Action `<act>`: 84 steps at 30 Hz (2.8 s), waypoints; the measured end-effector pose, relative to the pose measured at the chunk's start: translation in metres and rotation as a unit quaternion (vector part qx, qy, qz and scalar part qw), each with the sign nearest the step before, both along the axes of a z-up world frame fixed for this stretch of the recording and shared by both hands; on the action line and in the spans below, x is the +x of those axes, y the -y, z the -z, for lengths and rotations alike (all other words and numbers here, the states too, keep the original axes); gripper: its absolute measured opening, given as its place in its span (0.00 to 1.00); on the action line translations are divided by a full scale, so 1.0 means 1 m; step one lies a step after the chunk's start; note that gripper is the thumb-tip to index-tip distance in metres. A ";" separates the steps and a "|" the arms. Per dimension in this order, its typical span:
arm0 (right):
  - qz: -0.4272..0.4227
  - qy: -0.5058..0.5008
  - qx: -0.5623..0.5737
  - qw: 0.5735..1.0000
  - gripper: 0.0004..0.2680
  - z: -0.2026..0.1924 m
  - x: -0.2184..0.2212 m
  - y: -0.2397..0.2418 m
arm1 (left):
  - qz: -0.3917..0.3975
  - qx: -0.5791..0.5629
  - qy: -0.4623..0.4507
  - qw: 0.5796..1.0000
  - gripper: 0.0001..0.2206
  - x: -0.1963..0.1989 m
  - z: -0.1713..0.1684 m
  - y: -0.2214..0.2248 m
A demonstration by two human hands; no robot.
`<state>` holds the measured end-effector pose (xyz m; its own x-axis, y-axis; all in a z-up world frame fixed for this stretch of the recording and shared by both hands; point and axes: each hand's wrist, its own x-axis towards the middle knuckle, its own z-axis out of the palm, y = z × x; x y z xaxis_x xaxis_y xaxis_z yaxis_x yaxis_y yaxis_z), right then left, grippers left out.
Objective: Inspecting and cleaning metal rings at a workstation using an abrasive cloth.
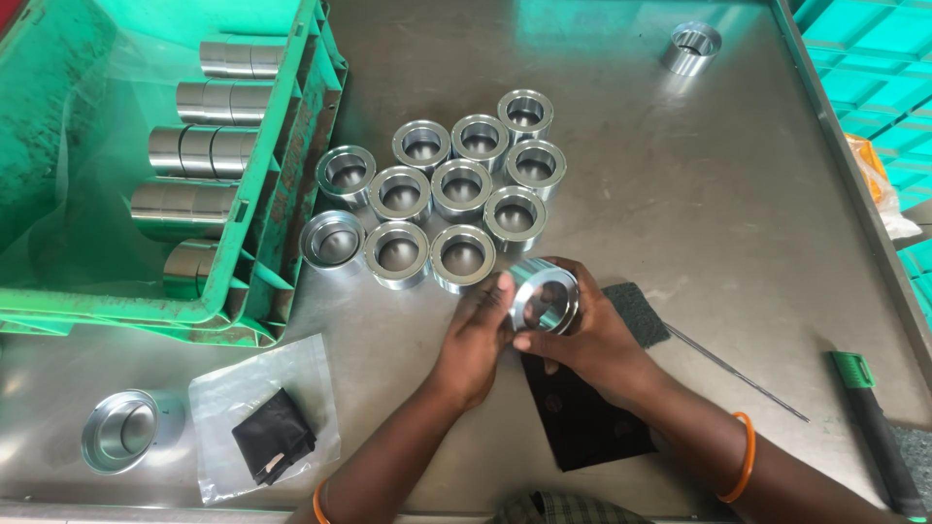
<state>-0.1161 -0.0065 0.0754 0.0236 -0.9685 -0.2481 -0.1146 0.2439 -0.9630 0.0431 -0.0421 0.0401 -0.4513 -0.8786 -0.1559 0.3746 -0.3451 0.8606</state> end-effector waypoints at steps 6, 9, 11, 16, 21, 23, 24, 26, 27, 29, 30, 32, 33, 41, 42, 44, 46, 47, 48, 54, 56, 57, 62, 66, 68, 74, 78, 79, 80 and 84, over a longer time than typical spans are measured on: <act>-0.002 0.163 0.070 0.984 0.32 -0.014 -0.007 -0.002 | -0.027 0.089 -0.098 0.991 0.31 0.008 0.022 0.011; -0.070 -0.027 -0.213 0.974 0.28 0.005 -0.007 -0.011 | -0.007 0.114 -0.091 0.989 0.33 0.011 -0.029 0.007; -0.108 -0.150 -0.301 0.935 0.25 0.007 -0.006 -0.013 | 0.003 0.122 -0.119 0.985 0.34 0.011 -0.021 0.008; -0.159 -0.282 -0.449 0.833 0.17 -0.001 -0.014 -0.010 | 0.037 0.097 -0.226 0.969 0.37 0.015 -0.010 0.009; -0.001 -0.523 -0.528 0.669 0.17 0.010 -0.026 -0.013 | 0.104 0.056 -0.266 0.957 0.35 0.018 -0.004 0.009; 0.004 -0.530 -0.518 0.671 0.20 0.015 -0.010 -0.017 | 0.108 0.061 -0.250 0.960 0.33 0.019 -0.011 0.009; 0.009 -0.538 -0.507 0.673 0.22 0.018 -0.002 -0.020 | 0.113 0.067 -0.233 0.964 0.31 0.019 -0.014 0.008; -0.005 -0.533 -0.525 0.664 0.23 0.028 0.007 -0.025 | 0.111 0.056 -0.225 0.966 0.32 0.021 -0.016 0.009; -0.019 -0.528 -0.542 0.653 0.24 0.033 0.012 -0.027 | 0.108 0.044 -0.218 0.969 0.34 0.023 -0.017 0.010; -0.045 -0.491 -0.551 0.673 0.24 0.040 0.011 -0.030 | 0.111 -0.008 -0.218 0.970 0.38 0.031 -0.019 0.013; -0.071 -0.453 -0.560 0.690 0.24 0.043 0.012 -0.030 | 0.113 -0.061 -0.217 0.968 0.43 0.036 -0.021 0.016; -0.079 -0.406 -0.551 0.725 0.23 0.041 -0.005 -0.020 | 0.120 -0.124 -0.181 0.968 0.47 0.040 -0.028 0.017; -0.089 -0.359 -0.537 0.758 0.23 0.039 -0.012 -0.015 | 0.128 -0.183 -0.145 0.964 0.50 0.042 -0.032 0.018; -0.081 -0.318 -0.352 0.877 0.11 0.046 -0.130 0.093 | 0.086 -0.392 0.424 0.812 0.36 0.034 -0.053 -0.001; -0.038 -0.419 -0.348 0.837 0.11 0.061 -0.153 0.111 | 0.084 -0.395 0.527 0.747 0.31 0.031 -0.054 -0.005; 0.004 -0.459 -0.339 0.821 0.14 0.074 -0.197 0.159 | 0.096 -0.378 0.576 0.718 0.27 0.029 -0.053 -0.004; 0.040 -0.495 -0.331 0.803 0.18 0.087 -0.242 0.207 | 0.102 -0.356 0.625 0.687 0.23 0.027 -0.050 -0.001; 0.080 -0.522 -0.304 0.793 0.20 0.094 -0.264 0.231 | 0.097 -0.362 0.636 0.675 0.19 0.027 -0.047 0.003; 0.117 -0.545 -0.277 0.782 0.22 0.101 -0.283 0.256 | 0.092 -0.365 0.648 0.662 0.16 0.029 -0.044 0.005; 0.186 -0.578 -0.030 0.794 0.26 0.079 -0.279 0.299 | 0.014 -0.441 0.624 0.645 0.20 0.027 -0.020 0.016; 0.200 -0.585 -0.051 0.784 0.23 0.075 -0.264 0.296 | 0.003 -0.447 0.622 0.643 0.20 0.025 -0.013 0.019; 0.216 -0.592 -0.071 0.773 0.20 0.074 -0.257 0.293 | -0.006 -0.453 0.619 0.642 0.20 0.024 -0.010 0.019; 0.183 -0.581 -0.207 0.766 0.14 0.096 -0.248 0.258 | -0.024 -0.452 0.610 0.650 0.17 0.025 -0.010 0.017; 0.176 -0.119 -0.143 0.967 0.13 0.064 -0.199 0.181 | -0.084 -0.488 0.580 0.647 0.14 0.021 -0.016 0.013; 0.127 0.015 -0.120 0.985 0.14 0.038 -0.162 0.123 | -0.094 -0.484 0.534 0.686 0.15 0.019 -0.027 0.010; -0.033 0.031 -0.205 0.978 0.14 0.019 -0.071 0.022 | 0.027 -0.307 0.252 0.917 0.18 0.010 -0.019 -0.005; -0.017 -0.146 -0.313 0.938 0.16 0.016 -0.028 0.011 | 0.113 -0.240 0.094 0.960 0.15 0.004 -0.012 -0.017; -0.015 -0.146 -0.313 0.938 0.16 0.015 -0.031 0.012 | 0.115 -0.240 0.094 0.959 0.15 0.004 -0.012 -0.019; -0.048 -0.101 -0.285 0.952 0.16 0.014 -0.036 0.012 | 0.087 -0.294 0.090 0.948 0.14 0.002 -0.012 -0.021; -0.147 0.004 -0.193 0.970 0.15 0.031 -0.058 0.017 | 0.021 -0.447 0.104 0.888 0.13 0.003 -0.016 -0.025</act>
